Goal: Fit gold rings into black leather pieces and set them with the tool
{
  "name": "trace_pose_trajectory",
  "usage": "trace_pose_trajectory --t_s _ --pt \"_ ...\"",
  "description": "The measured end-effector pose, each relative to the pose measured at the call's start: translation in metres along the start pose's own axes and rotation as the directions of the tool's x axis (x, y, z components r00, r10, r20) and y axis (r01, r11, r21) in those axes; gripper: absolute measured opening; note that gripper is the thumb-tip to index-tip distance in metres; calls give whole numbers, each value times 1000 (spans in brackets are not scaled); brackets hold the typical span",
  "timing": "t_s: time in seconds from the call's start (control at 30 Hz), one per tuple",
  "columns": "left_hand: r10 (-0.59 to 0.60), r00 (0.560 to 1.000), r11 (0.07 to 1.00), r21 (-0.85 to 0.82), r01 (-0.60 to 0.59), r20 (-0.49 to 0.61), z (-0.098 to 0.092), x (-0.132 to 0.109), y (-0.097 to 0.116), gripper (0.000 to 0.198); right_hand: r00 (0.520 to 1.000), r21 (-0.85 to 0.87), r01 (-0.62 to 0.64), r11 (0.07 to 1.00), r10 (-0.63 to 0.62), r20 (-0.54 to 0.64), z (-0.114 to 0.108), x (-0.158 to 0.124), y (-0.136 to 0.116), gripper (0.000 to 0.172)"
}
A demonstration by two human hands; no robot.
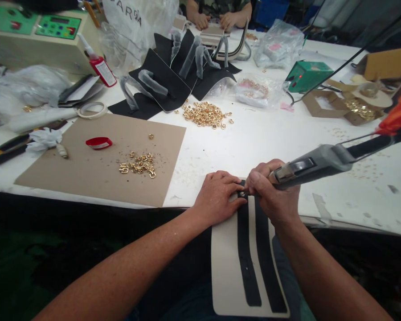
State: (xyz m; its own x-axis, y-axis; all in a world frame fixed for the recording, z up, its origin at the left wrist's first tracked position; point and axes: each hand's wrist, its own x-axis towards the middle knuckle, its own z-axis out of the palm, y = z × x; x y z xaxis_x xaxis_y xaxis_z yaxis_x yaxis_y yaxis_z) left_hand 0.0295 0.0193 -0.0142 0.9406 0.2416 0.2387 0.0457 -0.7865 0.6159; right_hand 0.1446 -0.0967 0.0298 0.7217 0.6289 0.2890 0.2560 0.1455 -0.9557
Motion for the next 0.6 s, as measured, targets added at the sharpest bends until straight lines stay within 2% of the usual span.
trace_pose_trajectory --t_s 0.1,0.2,0.33,0.6 --pt "-7 1000 1000 9 6 11 -1 0 0 23 999 10 19 1000 -19 47 -1 4 3 35" --pt "-7 1000 1000 16 7 19 -1 1 -1 22 993 38 -4 999 -1 121 -2 9 6 33" --pt "-8 1000 1000 11 8 24 0 2 -1 17 987 62 -32 998 21 162 -1 11 7 34" --pt "-10 1000 1000 11 10 -4 -2 0 1 21 991 45 -35 998 29 134 0 9 11 38"
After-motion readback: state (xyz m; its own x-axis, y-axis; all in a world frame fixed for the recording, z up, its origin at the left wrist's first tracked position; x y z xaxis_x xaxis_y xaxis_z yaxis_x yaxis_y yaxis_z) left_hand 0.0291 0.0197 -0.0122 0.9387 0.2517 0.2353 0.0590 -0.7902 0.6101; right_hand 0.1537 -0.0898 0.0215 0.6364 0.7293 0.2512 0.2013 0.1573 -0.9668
